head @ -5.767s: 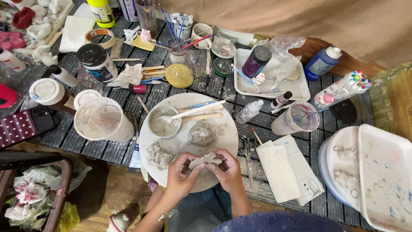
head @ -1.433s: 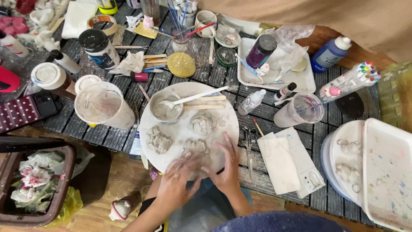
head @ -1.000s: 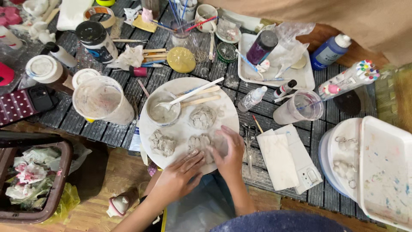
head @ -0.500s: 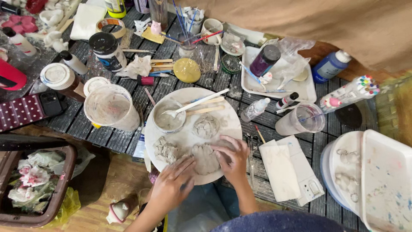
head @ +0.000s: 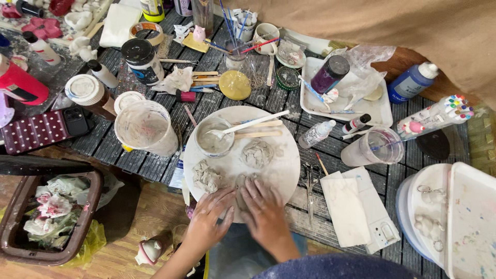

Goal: The person kneads and shapes a lump of gray clay on a white rotating board. They repeatedly flatten, fold, and roll the clay with both hands, occasionally using a wooden stick to press or smooth the surface. The workspace is cluttered with art supplies.

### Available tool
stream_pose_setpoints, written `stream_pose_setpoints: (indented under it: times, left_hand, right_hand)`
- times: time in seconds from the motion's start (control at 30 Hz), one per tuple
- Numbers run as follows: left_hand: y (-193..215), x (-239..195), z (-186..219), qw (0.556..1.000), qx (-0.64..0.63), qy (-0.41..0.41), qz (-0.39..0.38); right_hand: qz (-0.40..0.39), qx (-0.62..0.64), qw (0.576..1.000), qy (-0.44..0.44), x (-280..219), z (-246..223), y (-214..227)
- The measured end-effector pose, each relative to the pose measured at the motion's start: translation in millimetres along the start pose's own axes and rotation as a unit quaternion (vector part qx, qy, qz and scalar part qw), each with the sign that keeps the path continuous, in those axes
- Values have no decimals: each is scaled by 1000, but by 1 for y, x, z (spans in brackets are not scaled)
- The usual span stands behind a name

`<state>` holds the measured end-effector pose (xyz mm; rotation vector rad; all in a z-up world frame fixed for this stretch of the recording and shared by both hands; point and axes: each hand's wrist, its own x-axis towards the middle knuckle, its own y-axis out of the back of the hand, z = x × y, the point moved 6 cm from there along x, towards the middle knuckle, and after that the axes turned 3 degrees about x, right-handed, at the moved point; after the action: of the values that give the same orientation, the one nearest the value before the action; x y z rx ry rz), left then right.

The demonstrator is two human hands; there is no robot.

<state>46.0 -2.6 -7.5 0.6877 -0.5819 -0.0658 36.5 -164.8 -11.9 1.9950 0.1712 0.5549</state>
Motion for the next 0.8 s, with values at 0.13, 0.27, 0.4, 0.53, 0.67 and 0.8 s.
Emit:
stream_pose_setpoints:
  times: [0.13,0.27,0.4,0.53,0.67,0.8]
  left_hand:
    - [-5,-11,-10,1000,-13,20,-10]
    - [-15,-19,-9,1000,-6,22,-3]
    - [-17,-22,-14,998,-28,54,18]
    - [-19,-13,-14,993,-4,105,-55]
    - [-17,-3,-1,992,80,58,-80]
    - [-25,1,15,988,115,59,-82]
  right_hand:
    - [26,-43,999,0,-2,-14,2]
    - [37,-84,996,13,11,-22,-5]
    - [20,-80,997,5,21,-27,-10]
    - [18,46,998,-41,31,-9,14]
    - [74,156,983,-55,34,19,40]
    - [122,113,984,-66,30,16,29]
